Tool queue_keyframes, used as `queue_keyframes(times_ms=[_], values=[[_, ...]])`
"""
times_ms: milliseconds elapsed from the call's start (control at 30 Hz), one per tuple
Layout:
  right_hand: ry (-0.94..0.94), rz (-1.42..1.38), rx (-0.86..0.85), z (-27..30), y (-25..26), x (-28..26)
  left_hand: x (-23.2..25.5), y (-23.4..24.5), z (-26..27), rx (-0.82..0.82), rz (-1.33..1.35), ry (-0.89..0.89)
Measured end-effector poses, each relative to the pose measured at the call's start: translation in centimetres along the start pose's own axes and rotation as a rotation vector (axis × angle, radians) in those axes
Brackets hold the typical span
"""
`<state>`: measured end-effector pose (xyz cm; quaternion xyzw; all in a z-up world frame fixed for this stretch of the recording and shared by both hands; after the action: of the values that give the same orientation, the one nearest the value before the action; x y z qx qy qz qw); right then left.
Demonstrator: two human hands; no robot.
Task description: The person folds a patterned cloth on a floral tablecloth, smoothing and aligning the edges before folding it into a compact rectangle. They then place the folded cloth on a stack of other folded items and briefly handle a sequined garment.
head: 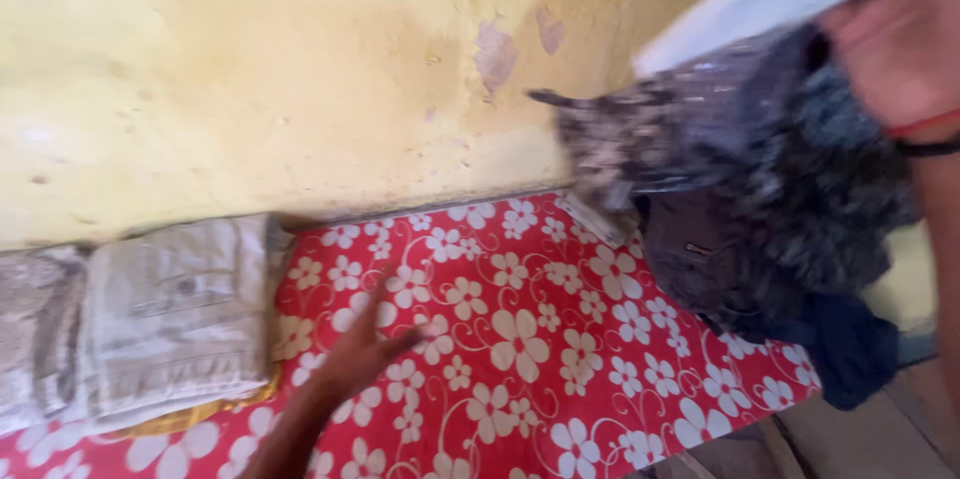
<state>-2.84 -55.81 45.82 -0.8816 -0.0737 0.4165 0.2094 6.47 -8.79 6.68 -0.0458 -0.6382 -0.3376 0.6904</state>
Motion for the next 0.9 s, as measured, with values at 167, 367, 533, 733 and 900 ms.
queue_keyframes(times_ms=[167, 367, 533, 733, 900], values=[[-0.056, 0.034, -0.385, 5.5, -16.5, 5.7, 13.9, -1.4, 1.5, 0.004, 0.077, -0.552], [-0.078, 0.175, -0.399, 9.4, -23.3, 5.2, 20.3, 9.8, 1.0, 0.254, 1.032, -0.545], [0.004, 0.661, -0.421, 10.8, -22.0, 5.7, 27.7, 19.1, 6.0, 0.242, 0.846, -0.618], [0.330, 1.019, -0.439, 10.4, -22.8, 13.0, 31.9, 19.2, 8.5, 0.171, 0.693, -0.564], [-0.191, 0.334, -0.436, 6.4, -22.4, 24.5, 33.5, 20.0, 9.9, 0.269, 0.512, -0.508]])
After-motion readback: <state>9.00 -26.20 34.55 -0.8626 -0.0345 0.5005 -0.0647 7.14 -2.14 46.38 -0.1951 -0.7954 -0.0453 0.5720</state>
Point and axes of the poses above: each hand's wrist, its own z-axis away from the middle knuckle, its own y-axis out of the back of the hand, x = y × z, the point moved 9 cm from there along -z, towards the middle knuckle
